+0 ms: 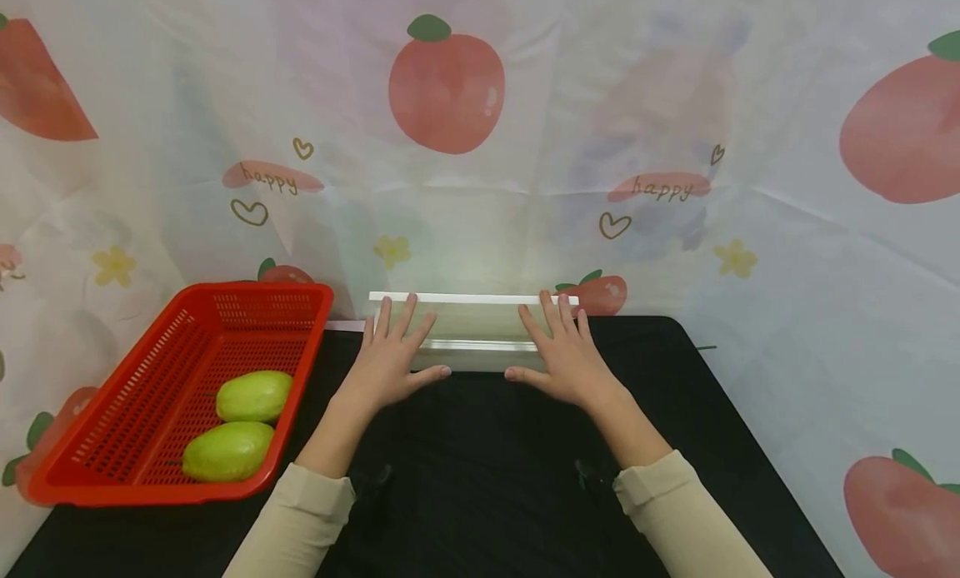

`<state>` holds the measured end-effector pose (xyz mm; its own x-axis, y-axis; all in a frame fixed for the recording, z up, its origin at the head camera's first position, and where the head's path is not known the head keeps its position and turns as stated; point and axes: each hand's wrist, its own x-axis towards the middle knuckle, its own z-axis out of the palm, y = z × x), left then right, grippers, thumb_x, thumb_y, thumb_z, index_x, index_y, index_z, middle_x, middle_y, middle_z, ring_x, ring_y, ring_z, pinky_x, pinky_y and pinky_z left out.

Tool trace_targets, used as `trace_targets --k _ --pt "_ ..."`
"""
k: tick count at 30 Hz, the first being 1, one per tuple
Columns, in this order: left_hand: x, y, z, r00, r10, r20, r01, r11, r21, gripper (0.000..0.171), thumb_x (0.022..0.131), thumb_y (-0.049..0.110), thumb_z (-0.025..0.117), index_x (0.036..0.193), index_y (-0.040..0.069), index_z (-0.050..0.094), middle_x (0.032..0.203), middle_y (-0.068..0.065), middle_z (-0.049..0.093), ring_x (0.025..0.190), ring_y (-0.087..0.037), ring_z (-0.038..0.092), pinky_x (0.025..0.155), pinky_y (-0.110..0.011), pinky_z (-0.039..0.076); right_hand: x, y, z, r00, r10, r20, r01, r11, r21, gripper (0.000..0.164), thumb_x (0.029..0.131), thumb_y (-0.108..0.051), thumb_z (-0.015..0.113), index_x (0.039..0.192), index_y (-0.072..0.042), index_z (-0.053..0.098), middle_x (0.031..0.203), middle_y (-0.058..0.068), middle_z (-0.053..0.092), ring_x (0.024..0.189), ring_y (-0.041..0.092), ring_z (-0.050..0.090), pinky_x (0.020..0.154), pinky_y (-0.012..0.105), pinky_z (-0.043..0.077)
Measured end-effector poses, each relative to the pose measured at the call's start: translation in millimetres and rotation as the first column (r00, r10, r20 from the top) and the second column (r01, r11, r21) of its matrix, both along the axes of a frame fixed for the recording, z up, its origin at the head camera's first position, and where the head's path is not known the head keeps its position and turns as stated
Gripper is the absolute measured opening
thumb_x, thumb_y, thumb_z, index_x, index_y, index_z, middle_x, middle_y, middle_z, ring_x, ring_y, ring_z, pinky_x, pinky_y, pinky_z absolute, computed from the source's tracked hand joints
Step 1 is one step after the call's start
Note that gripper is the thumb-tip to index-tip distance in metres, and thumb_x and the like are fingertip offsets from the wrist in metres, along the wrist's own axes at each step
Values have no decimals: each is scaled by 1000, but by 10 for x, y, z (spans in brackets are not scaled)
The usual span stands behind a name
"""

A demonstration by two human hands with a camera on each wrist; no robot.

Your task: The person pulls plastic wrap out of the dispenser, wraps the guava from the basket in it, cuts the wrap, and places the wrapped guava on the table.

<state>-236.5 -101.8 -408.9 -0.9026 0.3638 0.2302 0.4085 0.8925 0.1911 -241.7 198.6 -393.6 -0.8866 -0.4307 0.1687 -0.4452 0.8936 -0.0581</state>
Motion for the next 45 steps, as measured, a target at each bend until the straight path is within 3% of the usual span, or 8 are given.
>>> trace_targets --k 6,12,45 --pt "-36 2 11 1000 -6 4 6 1000 6 90 88 66 61 158 19 30 168 -12 6 151 -46 -3 116 -69 6 -33 0 11 1000 -14 5 14 1000 10 105 86 -72 57 161 -13 12 166 21 -1 151 44 -6 118 65 5" --pt "-77 -14 20 1000 -1 9 1 1000 3 91 88 66 61 159 20 27 168 -11 4 152 -45 -4 115 -69 8 -91 -11 0 1000 -5 -19 5 1000 9 105 86 -71 59 161 -11 15 165 23 3 151 46 -4 118 65 7" --pt "-291 -31 78 1000 1 27 -2 1000 32 91 89 63 62 159 18 27 169 -9 0 152 -42 -9 115 -71 6 -279 -51 46 1000 -32 1 32 999 16 104 87 -69 60 161 -11 15 166 22 -7 150 45 -13 116 68 1"
